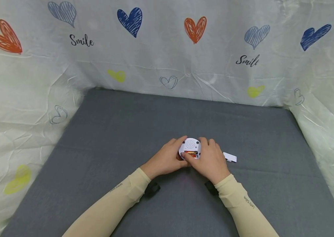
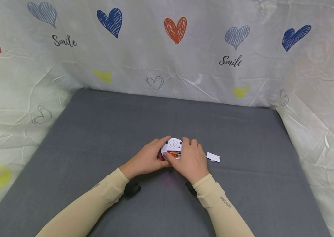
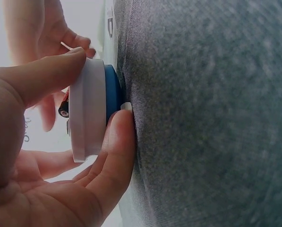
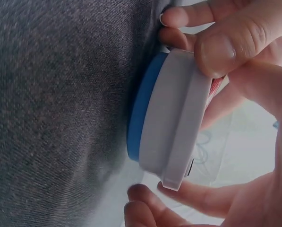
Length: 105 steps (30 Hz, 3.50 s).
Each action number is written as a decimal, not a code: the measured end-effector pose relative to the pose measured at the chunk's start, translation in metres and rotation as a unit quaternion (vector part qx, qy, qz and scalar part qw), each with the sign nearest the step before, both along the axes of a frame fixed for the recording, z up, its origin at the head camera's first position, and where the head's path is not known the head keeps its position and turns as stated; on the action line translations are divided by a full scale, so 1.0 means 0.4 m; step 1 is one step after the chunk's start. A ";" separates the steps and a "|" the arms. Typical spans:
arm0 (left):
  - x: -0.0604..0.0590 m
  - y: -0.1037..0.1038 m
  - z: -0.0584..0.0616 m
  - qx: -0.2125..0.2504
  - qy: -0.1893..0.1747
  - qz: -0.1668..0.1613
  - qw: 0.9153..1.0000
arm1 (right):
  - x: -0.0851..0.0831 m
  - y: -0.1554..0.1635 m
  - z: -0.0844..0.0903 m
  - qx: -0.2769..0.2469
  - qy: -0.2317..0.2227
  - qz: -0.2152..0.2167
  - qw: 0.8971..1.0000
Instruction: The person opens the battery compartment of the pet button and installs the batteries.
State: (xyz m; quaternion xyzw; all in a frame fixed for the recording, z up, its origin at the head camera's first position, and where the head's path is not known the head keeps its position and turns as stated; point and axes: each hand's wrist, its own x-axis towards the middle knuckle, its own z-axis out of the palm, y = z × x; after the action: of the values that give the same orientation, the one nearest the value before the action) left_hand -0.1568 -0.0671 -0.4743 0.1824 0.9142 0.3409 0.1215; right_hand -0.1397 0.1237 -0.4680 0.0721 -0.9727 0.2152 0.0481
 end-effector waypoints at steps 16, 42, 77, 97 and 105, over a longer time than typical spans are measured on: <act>-0.002 0.001 -0.008 0.007 0.009 -0.004 1.000 | -0.007 -0.002 -0.004 -0.059 -0.082 -0.010 0.995; -0.008 -0.003 -0.017 0.027 0.013 0.012 0.999 | -0.025 0.023 -0.004 -0.076 -0.122 0.009 0.990; -0.024 0.013 -0.021 0.022 -0.004 0.029 0.999 | 0.023 0.326 -0.032 0.059 0.076 0.069 0.993; -0.020 0.014 -0.018 0.017 -0.014 0.029 0.999 | 0.024 0.314 -0.042 0.061 0.092 0.059 0.992; -0.017 0.009 -0.013 0.014 -0.017 0.032 0.999 | 0.018 0.289 -0.029 0.056 0.100 0.069 0.991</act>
State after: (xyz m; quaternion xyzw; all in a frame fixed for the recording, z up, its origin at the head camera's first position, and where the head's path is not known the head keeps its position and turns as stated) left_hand -0.1636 -0.0636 -0.4794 0.1492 0.9124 0.3604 0.1238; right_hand -0.1325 0.2393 -0.4794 0.1627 -0.9662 0.1549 0.1265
